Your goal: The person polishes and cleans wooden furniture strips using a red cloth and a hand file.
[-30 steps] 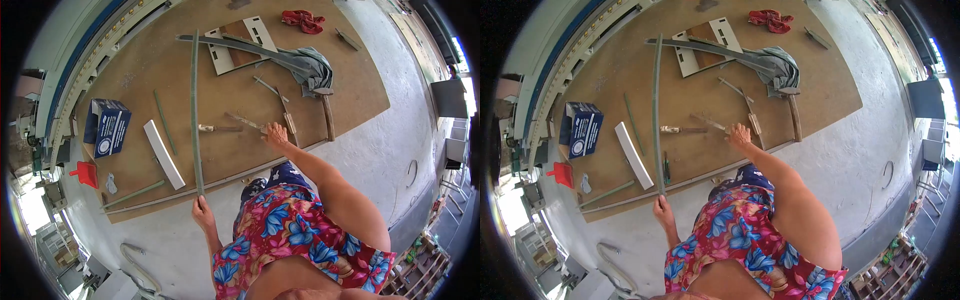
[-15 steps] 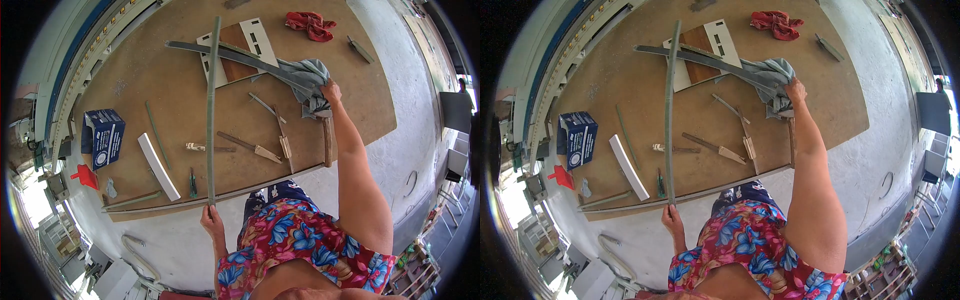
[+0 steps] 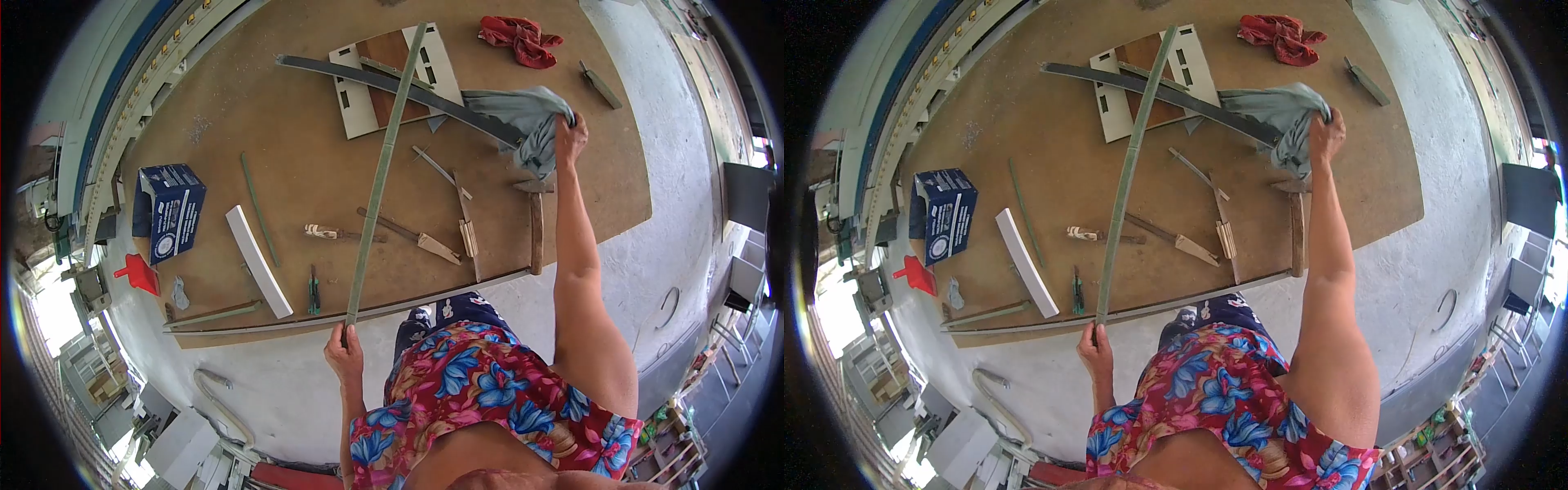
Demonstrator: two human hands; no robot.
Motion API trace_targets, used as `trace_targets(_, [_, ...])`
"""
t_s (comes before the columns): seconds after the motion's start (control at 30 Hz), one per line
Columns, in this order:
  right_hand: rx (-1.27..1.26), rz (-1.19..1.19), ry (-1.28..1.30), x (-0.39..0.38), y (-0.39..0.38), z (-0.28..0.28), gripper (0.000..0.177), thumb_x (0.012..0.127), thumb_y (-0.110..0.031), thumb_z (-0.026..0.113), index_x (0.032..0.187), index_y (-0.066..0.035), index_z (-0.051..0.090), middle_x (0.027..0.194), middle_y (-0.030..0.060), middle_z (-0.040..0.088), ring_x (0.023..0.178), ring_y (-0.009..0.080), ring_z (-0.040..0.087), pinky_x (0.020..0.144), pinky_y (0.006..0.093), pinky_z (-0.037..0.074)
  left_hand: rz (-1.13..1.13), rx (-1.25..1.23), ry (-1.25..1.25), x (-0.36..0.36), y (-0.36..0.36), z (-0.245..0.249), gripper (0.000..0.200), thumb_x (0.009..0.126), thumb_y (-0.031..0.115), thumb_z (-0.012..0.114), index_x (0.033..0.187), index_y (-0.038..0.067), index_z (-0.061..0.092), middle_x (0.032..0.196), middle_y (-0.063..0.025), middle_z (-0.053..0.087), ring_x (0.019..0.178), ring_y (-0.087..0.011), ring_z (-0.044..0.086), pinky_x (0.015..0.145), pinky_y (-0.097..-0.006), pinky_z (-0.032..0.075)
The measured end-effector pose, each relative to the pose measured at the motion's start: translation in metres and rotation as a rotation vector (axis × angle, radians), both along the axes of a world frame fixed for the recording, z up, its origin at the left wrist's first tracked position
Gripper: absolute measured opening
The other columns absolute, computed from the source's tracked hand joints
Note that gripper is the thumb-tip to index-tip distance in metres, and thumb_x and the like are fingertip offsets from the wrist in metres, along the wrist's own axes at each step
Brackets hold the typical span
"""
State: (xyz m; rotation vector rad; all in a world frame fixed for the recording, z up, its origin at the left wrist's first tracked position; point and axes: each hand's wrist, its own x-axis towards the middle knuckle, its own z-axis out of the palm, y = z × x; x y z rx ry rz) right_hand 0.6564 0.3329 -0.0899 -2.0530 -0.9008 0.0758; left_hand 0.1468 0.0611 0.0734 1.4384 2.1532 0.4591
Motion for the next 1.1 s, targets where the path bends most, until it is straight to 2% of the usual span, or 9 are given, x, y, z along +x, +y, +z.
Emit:
trace_targets(0.17, [-0.730, 0.298, 0.056, 0.041, 0.034, -0.011, 0.051, 0.071, -0.036, 0.065, 0.114, -0.008, 0.060, 0.114, 0.0188, 0.059, 0.109, 0.0333, 0.055, 0.089, 0.0407, 0.045, 0.045, -0.017, -0.033, 0.003, -0.010, -0.009, 0.021, 0.088, 0.019, 0.054, 0.091, 0.000, 0.061, 0.065, -0.0155, 0.058, 0.055, -0.0286, 0.057, 0.052, -0.0341, 0.043])
trace_targets(0.27, [-1.032, 0.477, -0.098, 0.056, 0.054, -0.038, 0.060, 0.068, -0.043, 0.069, 0.115, -0.008, 0.059, 0.117, 0.0184, 0.058, 0.110, 0.0357, 0.054, 0.090, 0.0412, 0.045, 0.084, -0.021, -0.054, 0.008, -0.009, -0.018, 0.021, 0.088, 0.018, 0.054, 0.092, -0.001, 0.061, 0.066, -0.0156, 0.059, 0.055, -0.0271, 0.057, 0.052, -0.0334, 0.044])
trace_targets(0.5, [-0.316, 0.477, -0.242, 0.034, 0.170, -0.083, 0.060, 0.075, -0.050, 0.064, 0.116, -0.006, 0.058, 0.106, 0.0236, 0.061, 0.114, 0.0326, 0.050, 0.102, 0.0403, 0.033, 0.120, -0.012, -0.036, 0.021, 0.012, -0.028, 0.021, 0.086, 0.017, 0.054, 0.095, -0.001, 0.061, 0.074, -0.0165, 0.062, 0.064, -0.0312, 0.060, 0.058, -0.0362, 0.046])
trace_targets(0.7, [-0.583, 0.631, -0.355, 0.071, 0.235, -0.143, 0.048, 0.080, -0.052, 0.058, 0.101, -0.010, 0.065, 0.097, 0.0148, 0.066, 0.094, 0.0276, 0.061, 0.084, 0.0414, 0.044, 0.095, -0.011, 0.043, 0.019, 0.020, -0.039, 0.020, 0.084, 0.018, 0.057, 0.095, 0.002, 0.062, 0.078, -0.0156, 0.064, 0.067, -0.0348, 0.060, 0.061, -0.0400, 0.044])
trace_targets(0.73, [-0.727, 0.595, -0.308, 0.066, 0.234, -0.132, 0.047, 0.082, -0.051, 0.057, 0.100, -0.009, 0.065, 0.096, 0.0142, 0.066, 0.090, 0.0269, 0.063, 0.079, 0.0412, 0.047, 0.090, 0.001, 0.042, 0.023, 0.025, -0.037, 0.020, 0.084, 0.018, 0.057, 0.094, 0.002, 0.062, 0.078, -0.0151, 0.064, 0.067, -0.0344, 0.060, 0.060, -0.0397, 0.044])
trace_targets(0.83, [-0.554, 0.438, -0.114, 0.038, 0.215, -0.082, 0.037, 0.085, -0.038, 0.061, 0.095, -0.003, 0.063, 0.085, 0.0121, 0.065, 0.076, 0.0191, 0.062, 0.064, 0.0321, 0.048, 0.069, -0.025, 0.091, 0.029, 0.035, -0.030, 0.020, 0.083, 0.020, 0.058, 0.094, 0.004, 0.062, 0.078, -0.0133, 0.064, 0.067, -0.0330, 0.060, 0.059, -0.0386, 0.043])
trace_targets(0.93, [-0.013, 0.440, 0.546, 0.020, 0.205, -0.035, 0.025, 0.082, -0.025, 0.066, 0.088, -0.003, 0.059, 0.078, 0.0045, 0.060, 0.070, 0.0100, 0.056, 0.059, 0.0233, 0.045, 0.063, -0.043, 0.187, 0.029, 0.034, -0.029, 0.021, 0.081, 0.023, 0.063, 0.093, 0.006, 0.062, 0.075, -0.0113, 0.064, 0.064, -0.0317, 0.061, 0.058, -0.0391, 0.043])
trace_targets(1.03, [0.310, 0.747, 0.820, -0.040, 0.166, 0.055, 0.014, 0.080, -0.009, 0.065, 0.090, -0.006, 0.057, 0.078, -0.0014, 0.058, 0.064, 0.0029, 0.049, 0.056, 0.0165, 0.039, 0.007, -0.018, 0.339, 0.020, 0.039, -0.018, 0.023, 0.077, 0.027, 0.068, 0.090, 0.009, 0.063, 0.070, -0.0101, 0.064, 0.061, -0.0320, 0.060, 0.058, -0.0403, 0.042])
trace_targets(1.1, [0.282, 0.927, 0.825, -0.111, 0.114, 0.139, 0.014, 0.081, -0.006, 0.060, 0.092, -0.007, 0.053, 0.080, -0.0017, 0.056, 0.067, 0.0038, 0.050, 0.058, 0.0182, 0.041, 0.020, -0.061, 0.349, 0.014, 0.045, -0.001, 0.023, 0.077, 0.029, 0.069, 0.088, 0.010, 0.063, 0.069, -0.0103, 0.063, 0.060, -0.0326, 0.059, 0.057, -0.0407, 0.042])
